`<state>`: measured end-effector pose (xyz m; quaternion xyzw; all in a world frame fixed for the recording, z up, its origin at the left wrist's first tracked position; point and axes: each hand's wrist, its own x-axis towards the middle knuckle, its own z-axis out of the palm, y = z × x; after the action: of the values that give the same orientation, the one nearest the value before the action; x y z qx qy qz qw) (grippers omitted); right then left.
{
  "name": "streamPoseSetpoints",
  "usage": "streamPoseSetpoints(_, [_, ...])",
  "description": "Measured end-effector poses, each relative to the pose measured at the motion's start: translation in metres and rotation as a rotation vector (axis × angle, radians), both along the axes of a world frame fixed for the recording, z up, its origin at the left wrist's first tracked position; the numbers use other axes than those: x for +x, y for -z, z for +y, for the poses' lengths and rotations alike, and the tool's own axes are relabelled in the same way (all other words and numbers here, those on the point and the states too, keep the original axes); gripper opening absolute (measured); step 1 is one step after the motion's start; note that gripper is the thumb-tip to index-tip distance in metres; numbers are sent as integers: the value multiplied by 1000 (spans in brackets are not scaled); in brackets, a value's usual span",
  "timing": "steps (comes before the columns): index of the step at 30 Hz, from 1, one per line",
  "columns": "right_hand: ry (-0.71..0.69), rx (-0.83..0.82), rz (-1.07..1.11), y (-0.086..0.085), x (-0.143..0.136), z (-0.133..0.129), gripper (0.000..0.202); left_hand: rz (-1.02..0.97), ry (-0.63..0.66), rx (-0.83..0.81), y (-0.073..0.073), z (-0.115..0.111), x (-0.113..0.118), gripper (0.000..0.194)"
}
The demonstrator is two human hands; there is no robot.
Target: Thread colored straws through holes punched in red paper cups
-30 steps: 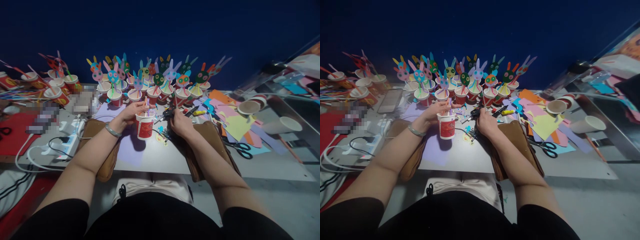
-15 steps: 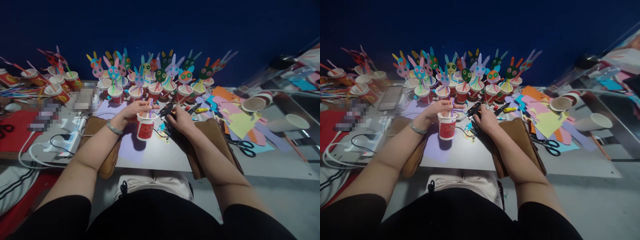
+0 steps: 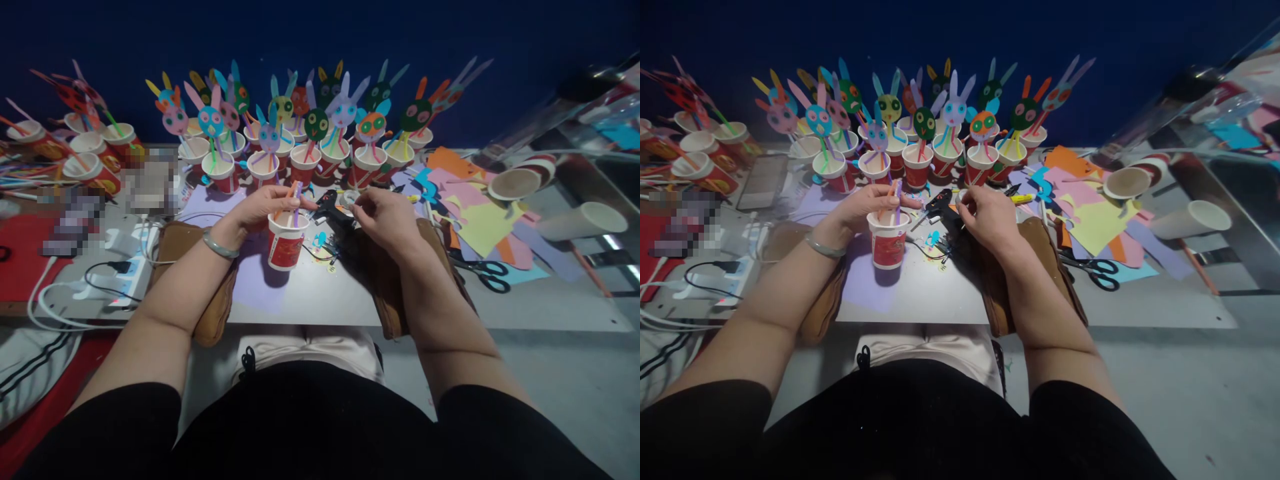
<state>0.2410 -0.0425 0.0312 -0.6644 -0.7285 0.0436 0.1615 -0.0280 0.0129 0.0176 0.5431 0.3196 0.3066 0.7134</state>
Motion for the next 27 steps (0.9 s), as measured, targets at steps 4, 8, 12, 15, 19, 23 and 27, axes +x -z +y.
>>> streamPoseSetpoints(4, [-183, -31, -14, 0, -5, -2, 30, -29, -31, -48, 2, -1, 2, 52])
streamPoseSetpoints(8, [-354, -59, -165, 14, -15, 4, 33, -21, -31, -58, 3, -2, 3, 53])
streamPoseSetpoints(12, [-385, -74, -251, 21, -20, 6, 31, -12, -27, -34, 0, -3, 3, 52])
streamPoseSetpoints(15, [-388, -67, -298, 20, -19, 5, 32, -37, -41, -28, -4, -4, 4, 50])
streamPoseSetpoints(19, [-332, -38, -296, 11, -13, 2, 32, -30, -53, -19, -6, -3, 5, 48])
streamPoseSetpoints(23, [-282, -82, -278, 1, -10, -3, 30, -7, -47, -8, -3, -2, 4, 46])
streamPoseSetpoints(27, [-288, -235, -346, -7, -16, -12, 28, -7, -57, -19, 3, -1, 4, 48])
